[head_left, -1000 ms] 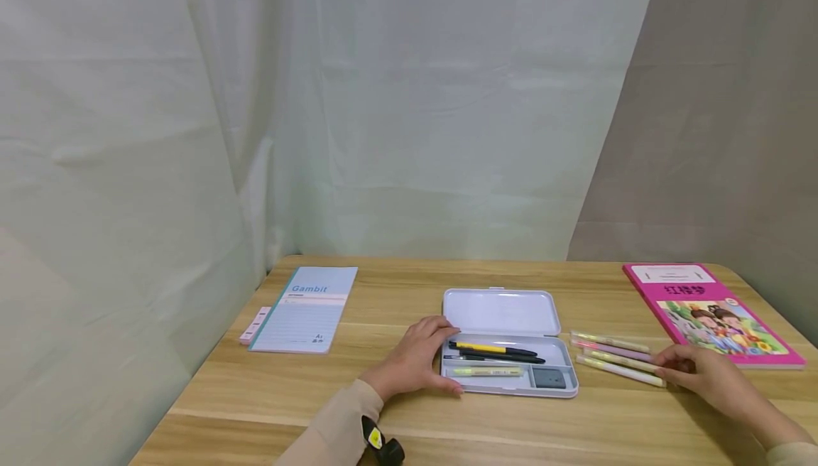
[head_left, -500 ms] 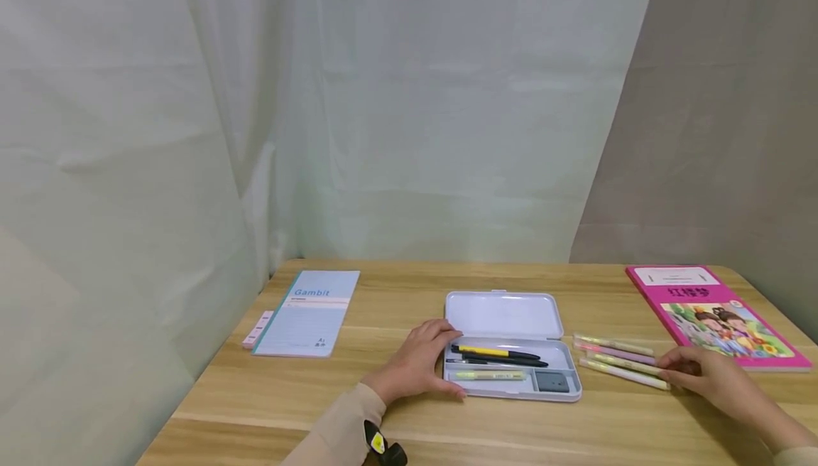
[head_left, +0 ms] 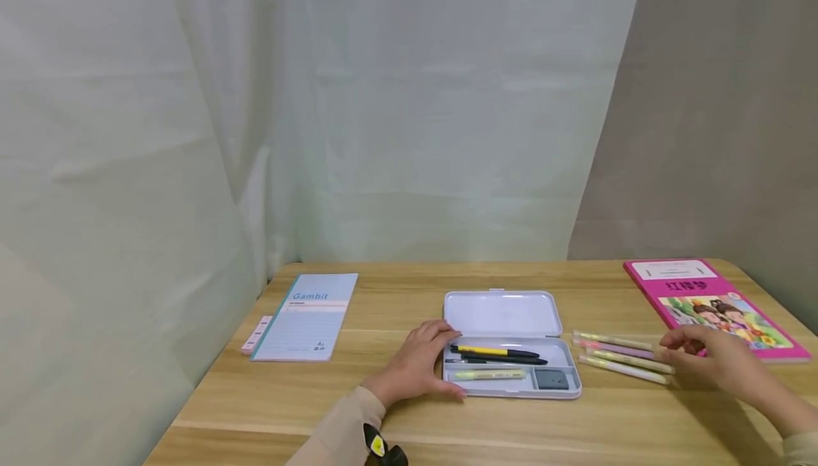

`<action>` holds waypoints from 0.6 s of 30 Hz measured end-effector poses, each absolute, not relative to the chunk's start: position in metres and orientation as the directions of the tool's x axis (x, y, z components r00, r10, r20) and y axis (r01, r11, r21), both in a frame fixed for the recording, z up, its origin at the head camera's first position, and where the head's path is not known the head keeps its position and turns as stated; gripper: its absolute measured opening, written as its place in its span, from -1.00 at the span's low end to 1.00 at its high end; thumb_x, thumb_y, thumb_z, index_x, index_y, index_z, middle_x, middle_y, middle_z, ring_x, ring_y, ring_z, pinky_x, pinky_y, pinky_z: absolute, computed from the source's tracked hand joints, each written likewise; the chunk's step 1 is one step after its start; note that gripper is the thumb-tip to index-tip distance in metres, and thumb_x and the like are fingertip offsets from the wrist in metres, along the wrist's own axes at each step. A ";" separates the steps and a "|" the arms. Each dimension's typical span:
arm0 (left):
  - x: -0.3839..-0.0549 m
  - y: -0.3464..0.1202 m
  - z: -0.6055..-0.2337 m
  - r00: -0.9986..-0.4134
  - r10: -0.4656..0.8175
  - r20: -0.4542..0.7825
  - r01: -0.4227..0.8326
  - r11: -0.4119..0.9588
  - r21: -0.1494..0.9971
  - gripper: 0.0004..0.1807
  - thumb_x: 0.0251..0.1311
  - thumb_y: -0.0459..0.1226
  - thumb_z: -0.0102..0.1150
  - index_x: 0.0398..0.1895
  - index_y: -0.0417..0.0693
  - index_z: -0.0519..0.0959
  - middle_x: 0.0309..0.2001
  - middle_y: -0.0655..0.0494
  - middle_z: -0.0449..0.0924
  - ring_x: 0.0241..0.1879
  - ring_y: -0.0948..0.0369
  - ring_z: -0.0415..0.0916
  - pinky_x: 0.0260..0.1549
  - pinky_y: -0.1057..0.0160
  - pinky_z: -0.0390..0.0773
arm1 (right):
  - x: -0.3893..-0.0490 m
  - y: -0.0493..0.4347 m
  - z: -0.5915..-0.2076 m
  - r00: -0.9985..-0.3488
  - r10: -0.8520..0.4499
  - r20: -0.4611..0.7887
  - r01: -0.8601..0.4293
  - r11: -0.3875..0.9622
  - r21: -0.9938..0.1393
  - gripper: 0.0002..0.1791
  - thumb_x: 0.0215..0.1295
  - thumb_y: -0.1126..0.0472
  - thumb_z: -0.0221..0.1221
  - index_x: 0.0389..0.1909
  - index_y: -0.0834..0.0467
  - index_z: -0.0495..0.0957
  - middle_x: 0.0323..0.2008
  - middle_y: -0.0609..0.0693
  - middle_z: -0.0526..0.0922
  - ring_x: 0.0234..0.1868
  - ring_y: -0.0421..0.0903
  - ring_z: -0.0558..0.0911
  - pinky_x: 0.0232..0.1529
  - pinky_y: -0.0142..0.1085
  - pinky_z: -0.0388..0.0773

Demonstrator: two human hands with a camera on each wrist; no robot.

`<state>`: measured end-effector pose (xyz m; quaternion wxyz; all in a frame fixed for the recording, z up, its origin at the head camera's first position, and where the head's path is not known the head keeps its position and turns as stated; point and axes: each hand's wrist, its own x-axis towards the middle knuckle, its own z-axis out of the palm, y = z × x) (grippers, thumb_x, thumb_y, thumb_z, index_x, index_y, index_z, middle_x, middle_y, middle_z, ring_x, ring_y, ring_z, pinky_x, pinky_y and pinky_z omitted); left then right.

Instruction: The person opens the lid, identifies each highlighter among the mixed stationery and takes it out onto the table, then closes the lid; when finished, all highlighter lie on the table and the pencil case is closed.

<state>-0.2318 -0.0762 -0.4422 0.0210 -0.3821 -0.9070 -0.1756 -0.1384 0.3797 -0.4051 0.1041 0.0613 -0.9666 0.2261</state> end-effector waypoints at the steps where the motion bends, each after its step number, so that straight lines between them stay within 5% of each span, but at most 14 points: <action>1: -0.232 -0.076 -0.442 -0.706 0.686 0.176 0.701 0.644 0.306 0.04 -0.26 0.34 0.37 0.31 0.02 0.37 0.26 0.15 0.32 0.33 0.15 0.21 0.37 0.04 0.24 | -0.139 0.379 -0.403 -0.965 -0.084 0.248 -0.185 0.890 -0.416 -0.92 0.16 0.12 0.33 -0.37 -0.01 0.62 -0.48 -0.32 0.55 -0.43 -0.54 0.38 -0.49 -0.44 0.36; 6: -0.232 -0.077 -0.442 -0.711 0.681 0.175 0.694 0.640 0.329 0.03 -0.27 0.33 0.39 0.31 0.02 0.38 0.26 0.15 0.33 0.33 0.15 0.21 0.37 0.02 0.24 | -0.145 0.376 -0.394 -0.926 -0.168 0.337 -0.298 0.875 -0.382 -0.91 0.08 0.24 0.36 -0.41 0.02 0.63 -0.49 -0.40 0.54 -0.43 -0.55 0.38 -0.49 -0.46 0.39; 18: -0.232 -0.076 -0.441 -0.718 0.679 0.154 0.684 0.647 0.336 0.05 -0.27 0.32 0.40 0.32 0.02 0.37 0.29 0.14 0.31 0.35 0.14 0.19 0.38 0.02 0.22 | -0.153 0.348 -0.365 -0.944 -0.200 0.262 -0.285 0.894 -0.345 -0.90 0.15 0.15 0.32 -0.33 0.04 0.63 -0.44 -0.29 0.56 -0.44 -0.50 0.36 -0.49 -0.46 0.39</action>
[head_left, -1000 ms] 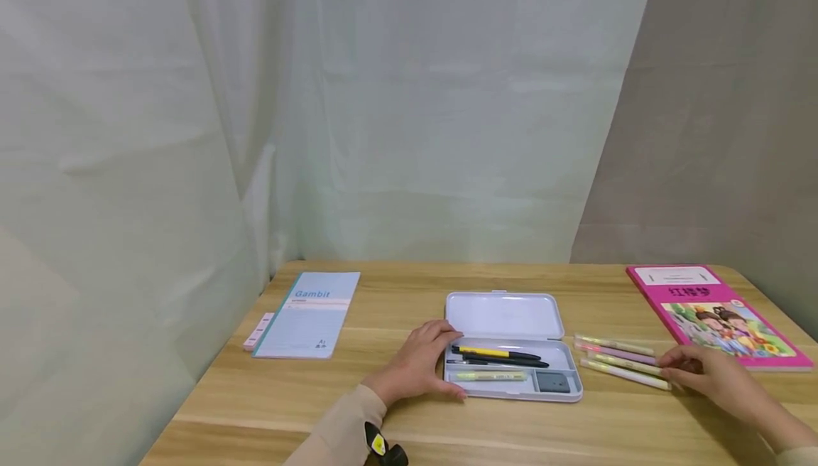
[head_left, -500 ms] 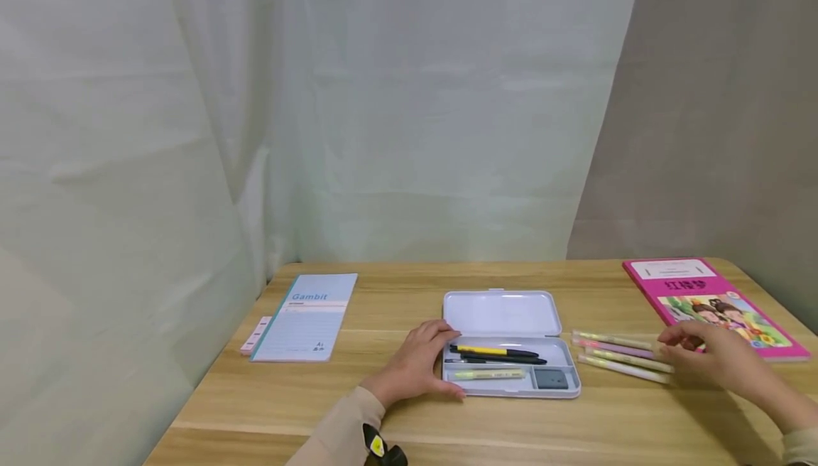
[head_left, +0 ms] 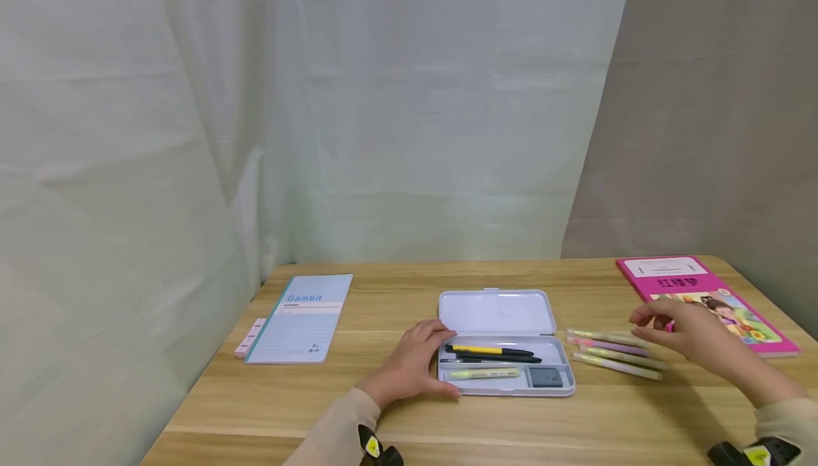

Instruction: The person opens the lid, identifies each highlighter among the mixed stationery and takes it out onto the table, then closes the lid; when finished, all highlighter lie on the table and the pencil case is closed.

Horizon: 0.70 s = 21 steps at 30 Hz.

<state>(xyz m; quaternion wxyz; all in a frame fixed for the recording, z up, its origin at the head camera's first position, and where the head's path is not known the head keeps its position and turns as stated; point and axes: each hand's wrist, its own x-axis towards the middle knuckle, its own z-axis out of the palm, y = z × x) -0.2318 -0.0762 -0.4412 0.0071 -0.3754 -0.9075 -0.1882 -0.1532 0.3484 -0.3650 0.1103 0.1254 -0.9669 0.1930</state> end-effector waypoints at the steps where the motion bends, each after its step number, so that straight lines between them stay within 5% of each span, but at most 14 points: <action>1: -0.232 -0.076 -0.441 -0.718 0.679 0.155 0.685 0.647 0.336 0.05 -0.27 0.32 0.40 0.32 0.02 0.37 0.29 0.14 0.31 0.35 0.14 0.19 0.38 0.01 0.23 | -0.154 0.346 -0.364 -0.936 -0.211 0.281 -0.302 0.891 -0.338 -0.91 0.14 0.17 0.33 -0.34 0.03 0.63 -0.43 -0.30 0.57 -0.44 -0.51 0.36 -0.49 -0.46 0.40; 21: -0.233 -0.077 -0.443 -0.718 0.677 0.163 0.684 0.644 0.343 0.05 -0.28 0.33 0.40 0.31 0.01 0.37 0.30 0.11 0.31 0.35 0.11 0.19 0.37 -0.02 0.23 | -0.164 0.295 -0.341 -0.927 -0.289 0.238 -0.366 0.837 -0.408 -0.93 0.17 0.19 0.31 -0.33 0.03 0.63 -0.39 -0.22 0.60 -0.42 -0.45 0.39 -0.48 -0.48 0.40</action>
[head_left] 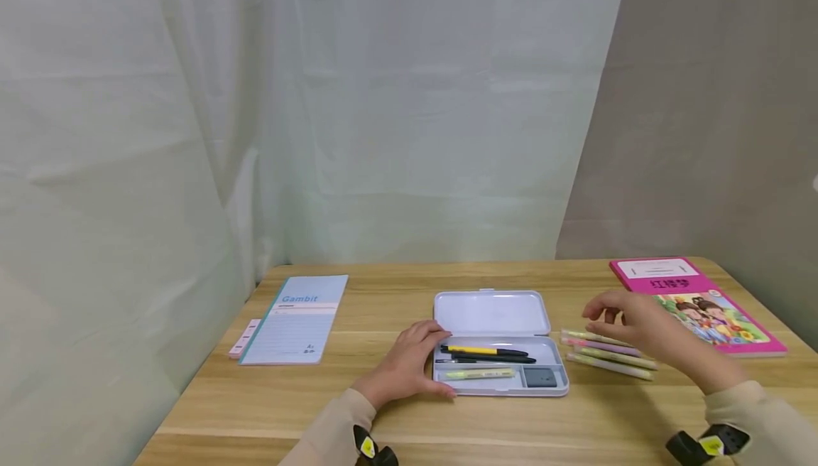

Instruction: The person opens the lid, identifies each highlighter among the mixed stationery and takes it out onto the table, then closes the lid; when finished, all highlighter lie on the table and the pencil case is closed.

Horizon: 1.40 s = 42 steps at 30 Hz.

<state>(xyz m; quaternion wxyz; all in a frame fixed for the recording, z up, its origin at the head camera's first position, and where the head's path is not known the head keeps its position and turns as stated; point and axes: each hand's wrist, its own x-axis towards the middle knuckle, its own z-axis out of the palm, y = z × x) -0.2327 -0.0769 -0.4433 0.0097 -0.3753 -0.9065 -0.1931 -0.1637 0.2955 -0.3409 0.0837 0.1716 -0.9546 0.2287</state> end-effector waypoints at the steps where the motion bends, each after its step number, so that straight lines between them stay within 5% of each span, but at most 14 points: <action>1: -0.233 -0.077 -0.443 -0.717 0.677 0.164 0.685 0.644 0.341 0.05 -0.28 0.33 0.40 0.31 0.01 0.38 0.30 0.11 0.31 0.35 0.11 0.20 0.37 -0.02 0.23 | -0.164 0.293 -0.341 -0.929 -0.290 0.229 -0.363 0.834 -0.416 -0.93 0.17 0.18 0.31 -0.33 0.03 0.63 -0.39 -0.22 0.60 -0.42 -0.44 0.39 -0.48 -0.48 0.40; 34: -0.232 -0.079 -0.444 -0.721 0.671 0.173 0.683 0.646 0.341 0.04 -0.28 0.33 0.39 0.31 0.02 0.38 0.29 0.12 0.32 0.34 0.12 0.20 0.37 0.00 0.24 | -0.172 0.219 -0.388 -0.841 -0.489 0.231 -0.533 0.679 -0.504 -0.90 0.12 0.22 0.34 -0.35 0.10 0.62 -0.42 -0.19 0.58 -0.44 -0.45 0.39 -0.46 -0.42 0.48; 42: -0.232 -0.078 -0.444 -0.717 0.674 0.176 0.687 0.643 0.338 0.04 -0.28 0.33 0.39 0.31 0.01 0.38 0.29 0.11 0.32 0.34 0.12 0.21 0.36 0.01 0.25 | -0.171 0.205 -0.400 -0.814 -0.520 0.261 -0.580 0.689 -0.434 -0.88 0.06 0.27 0.36 -0.40 0.08 0.61 -0.47 -0.22 0.52 -0.48 -0.45 0.39 -0.49 -0.52 0.42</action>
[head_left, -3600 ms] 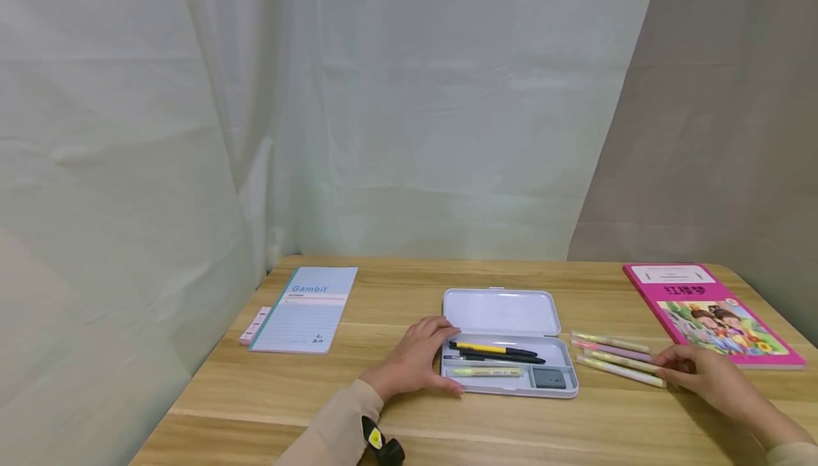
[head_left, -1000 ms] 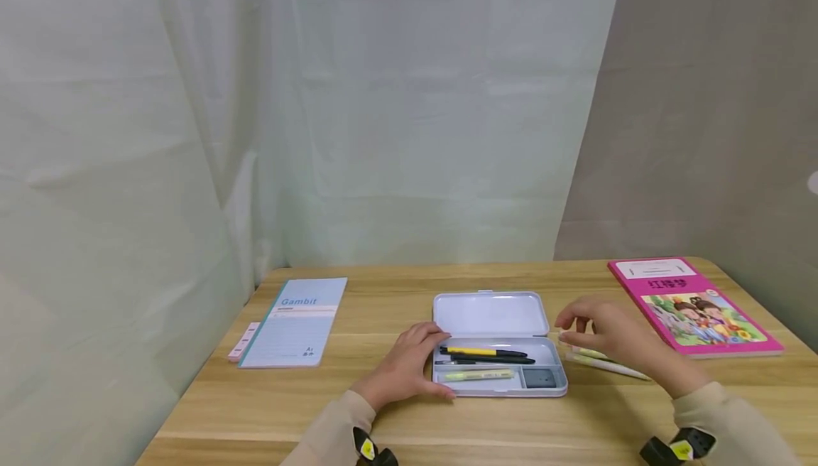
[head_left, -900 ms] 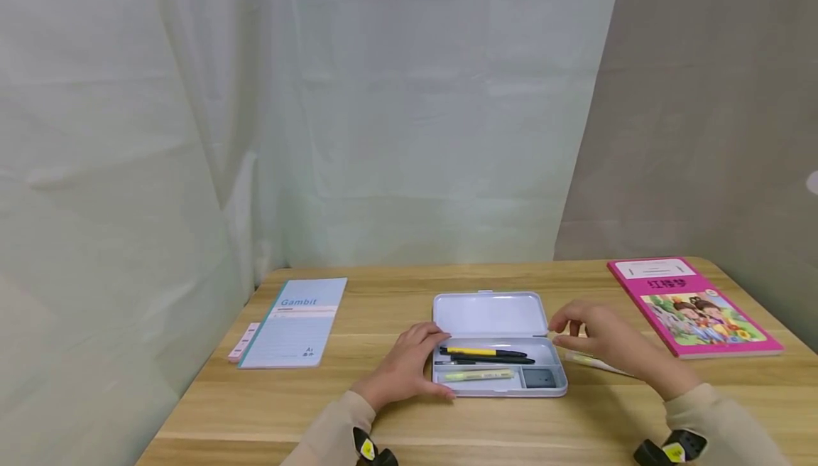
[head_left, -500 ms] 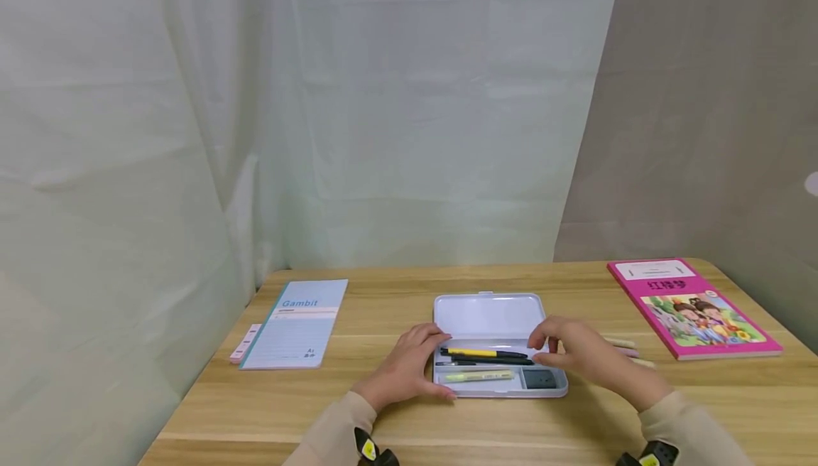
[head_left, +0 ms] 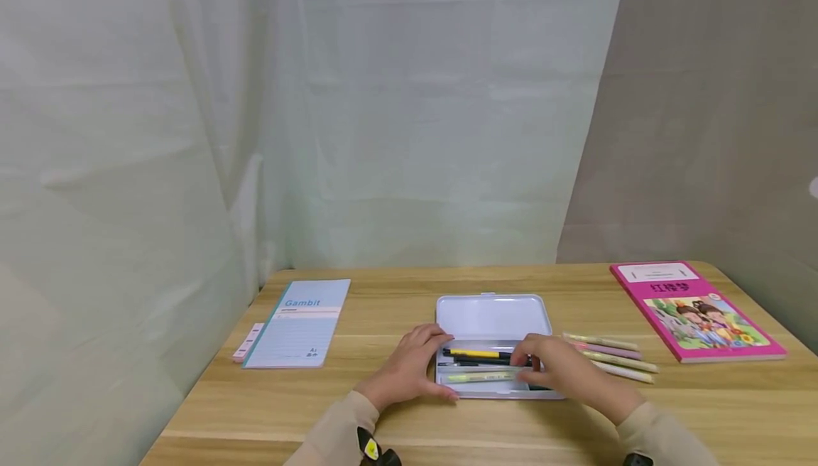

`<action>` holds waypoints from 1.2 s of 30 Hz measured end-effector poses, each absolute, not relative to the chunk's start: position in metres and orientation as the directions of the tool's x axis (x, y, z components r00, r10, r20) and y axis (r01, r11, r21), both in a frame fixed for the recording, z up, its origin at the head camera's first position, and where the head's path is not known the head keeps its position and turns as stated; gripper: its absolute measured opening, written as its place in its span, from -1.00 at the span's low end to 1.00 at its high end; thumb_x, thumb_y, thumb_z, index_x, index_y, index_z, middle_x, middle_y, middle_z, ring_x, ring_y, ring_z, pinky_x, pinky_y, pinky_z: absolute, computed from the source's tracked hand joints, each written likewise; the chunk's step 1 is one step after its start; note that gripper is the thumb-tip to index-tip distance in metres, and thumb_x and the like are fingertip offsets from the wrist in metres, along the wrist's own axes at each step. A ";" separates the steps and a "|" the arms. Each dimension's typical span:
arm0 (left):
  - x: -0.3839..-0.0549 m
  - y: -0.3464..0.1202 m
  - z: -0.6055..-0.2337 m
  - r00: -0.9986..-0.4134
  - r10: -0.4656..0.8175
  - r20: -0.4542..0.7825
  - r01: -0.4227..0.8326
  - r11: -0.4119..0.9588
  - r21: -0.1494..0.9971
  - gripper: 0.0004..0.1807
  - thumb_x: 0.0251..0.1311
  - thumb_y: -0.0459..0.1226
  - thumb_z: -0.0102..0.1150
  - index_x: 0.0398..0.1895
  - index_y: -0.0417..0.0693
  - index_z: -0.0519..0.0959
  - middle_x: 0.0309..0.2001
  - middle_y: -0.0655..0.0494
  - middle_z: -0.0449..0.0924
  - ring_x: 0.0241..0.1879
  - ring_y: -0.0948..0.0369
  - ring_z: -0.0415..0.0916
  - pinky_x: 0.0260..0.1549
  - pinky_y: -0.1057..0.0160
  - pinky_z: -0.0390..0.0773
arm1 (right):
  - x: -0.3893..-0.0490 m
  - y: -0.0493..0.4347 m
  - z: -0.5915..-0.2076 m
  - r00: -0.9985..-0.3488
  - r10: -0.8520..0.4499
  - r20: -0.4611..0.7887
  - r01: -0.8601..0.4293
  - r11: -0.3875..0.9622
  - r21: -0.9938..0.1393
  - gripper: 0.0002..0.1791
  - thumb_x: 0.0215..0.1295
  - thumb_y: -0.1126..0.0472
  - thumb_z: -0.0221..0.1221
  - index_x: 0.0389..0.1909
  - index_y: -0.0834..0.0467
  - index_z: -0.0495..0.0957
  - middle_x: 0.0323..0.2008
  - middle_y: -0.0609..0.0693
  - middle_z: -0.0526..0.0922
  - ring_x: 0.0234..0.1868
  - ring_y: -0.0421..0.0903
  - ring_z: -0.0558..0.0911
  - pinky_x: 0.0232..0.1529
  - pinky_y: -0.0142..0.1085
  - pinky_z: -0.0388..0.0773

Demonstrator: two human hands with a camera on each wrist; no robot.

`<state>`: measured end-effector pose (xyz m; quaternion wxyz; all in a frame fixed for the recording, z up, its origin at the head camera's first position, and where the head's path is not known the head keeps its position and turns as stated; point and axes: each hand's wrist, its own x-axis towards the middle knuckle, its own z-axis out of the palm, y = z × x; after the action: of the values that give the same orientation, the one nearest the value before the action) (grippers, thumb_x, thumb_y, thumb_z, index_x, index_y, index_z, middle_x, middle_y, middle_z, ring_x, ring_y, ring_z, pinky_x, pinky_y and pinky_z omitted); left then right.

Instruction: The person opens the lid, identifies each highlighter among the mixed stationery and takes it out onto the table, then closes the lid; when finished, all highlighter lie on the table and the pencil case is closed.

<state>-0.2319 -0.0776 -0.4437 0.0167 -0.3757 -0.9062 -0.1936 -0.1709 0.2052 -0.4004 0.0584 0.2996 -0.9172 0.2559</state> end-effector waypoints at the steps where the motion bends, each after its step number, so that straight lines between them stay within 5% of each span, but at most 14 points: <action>1: -0.232 -0.078 -0.444 -0.718 0.674 0.175 0.686 0.644 0.338 0.04 -0.28 0.34 0.39 0.31 0.01 0.38 0.29 0.11 0.32 0.34 0.12 0.21 0.36 0.01 0.25 | -0.171 0.204 -0.402 -0.811 -0.521 0.268 -0.585 0.692 -0.423 -0.88 0.06 0.27 0.37 -0.40 0.08 0.61 -0.48 -0.22 0.51 -0.49 -0.45 0.38 -0.50 -0.53 0.40; 21: -0.233 -0.077 -0.445 -0.709 0.681 0.182 0.695 0.633 0.340 0.03 -0.25 0.34 0.36 0.31 0.02 0.37 0.28 0.13 0.31 0.33 0.12 0.21 0.35 -0.01 0.26 | -0.171 0.192 -0.417 -0.744 -0.580 0.333 -0.661 0.713 -0.233 -0.88 0.02 0.19 0.41 -0.41 0.02 0.66 -0.46 -0.25 0.53 -0.50 -0.45 0.35 -0.48 -0.54 0.37; 36: -0.232 -0.077 -0.444 -0.723 0.673 0.155 0.678 0.651 0.341 0.03 -0.24 0.36 0.35 0.33 0.06 0.36 0.31 0.16 0.29 0.35 0.14 0.18 0.38 0.01 0.22 | -0.171 0.191 -0.420 -0.774 -0.542 0.327 -0.620 0.755 -0.216 -0.85 -0.01 0.19 0.42 -0.50 -0.03 0.60 -0.54 -0.29 0.40 -0.48 -0.44 0.31 -0.49 -0.52 0.34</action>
<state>-0.2321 -0.0766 -0.4440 0.0070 -0.3719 -0.9084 -0.1908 -0.1708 0.1910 -0.4198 0.1232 0.3128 -0.9285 0.1577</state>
